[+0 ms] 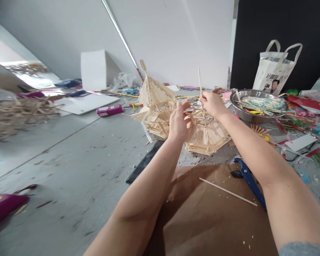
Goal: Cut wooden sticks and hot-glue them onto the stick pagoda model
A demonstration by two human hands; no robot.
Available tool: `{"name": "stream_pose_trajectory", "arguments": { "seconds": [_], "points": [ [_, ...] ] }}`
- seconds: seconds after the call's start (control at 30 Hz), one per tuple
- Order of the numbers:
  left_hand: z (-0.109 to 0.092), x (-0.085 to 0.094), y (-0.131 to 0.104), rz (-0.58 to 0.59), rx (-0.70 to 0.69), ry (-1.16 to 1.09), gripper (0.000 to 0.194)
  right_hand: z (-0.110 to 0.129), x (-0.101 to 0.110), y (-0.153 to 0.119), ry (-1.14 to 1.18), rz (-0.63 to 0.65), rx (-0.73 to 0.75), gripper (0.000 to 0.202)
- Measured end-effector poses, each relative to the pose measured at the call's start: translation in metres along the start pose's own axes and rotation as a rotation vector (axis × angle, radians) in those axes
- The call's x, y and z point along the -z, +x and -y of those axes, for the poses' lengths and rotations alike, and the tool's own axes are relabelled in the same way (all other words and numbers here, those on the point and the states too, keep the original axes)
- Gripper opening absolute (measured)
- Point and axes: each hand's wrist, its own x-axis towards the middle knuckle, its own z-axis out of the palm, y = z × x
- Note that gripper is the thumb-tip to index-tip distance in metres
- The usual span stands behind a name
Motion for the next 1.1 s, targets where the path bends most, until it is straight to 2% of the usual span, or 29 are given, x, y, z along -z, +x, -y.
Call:
{"name": "stream_pose_trajectory", "arguments": {
  "seconds": [1.1],
  "points": [
    [-0.0006, 0.0000, 0.0003, 0.006, 0.001, -0.009, 0.044, 0.0010, 0.0010, -0.0007, -0.003, -0.003, 0.004, 0.016]
  ]
}}
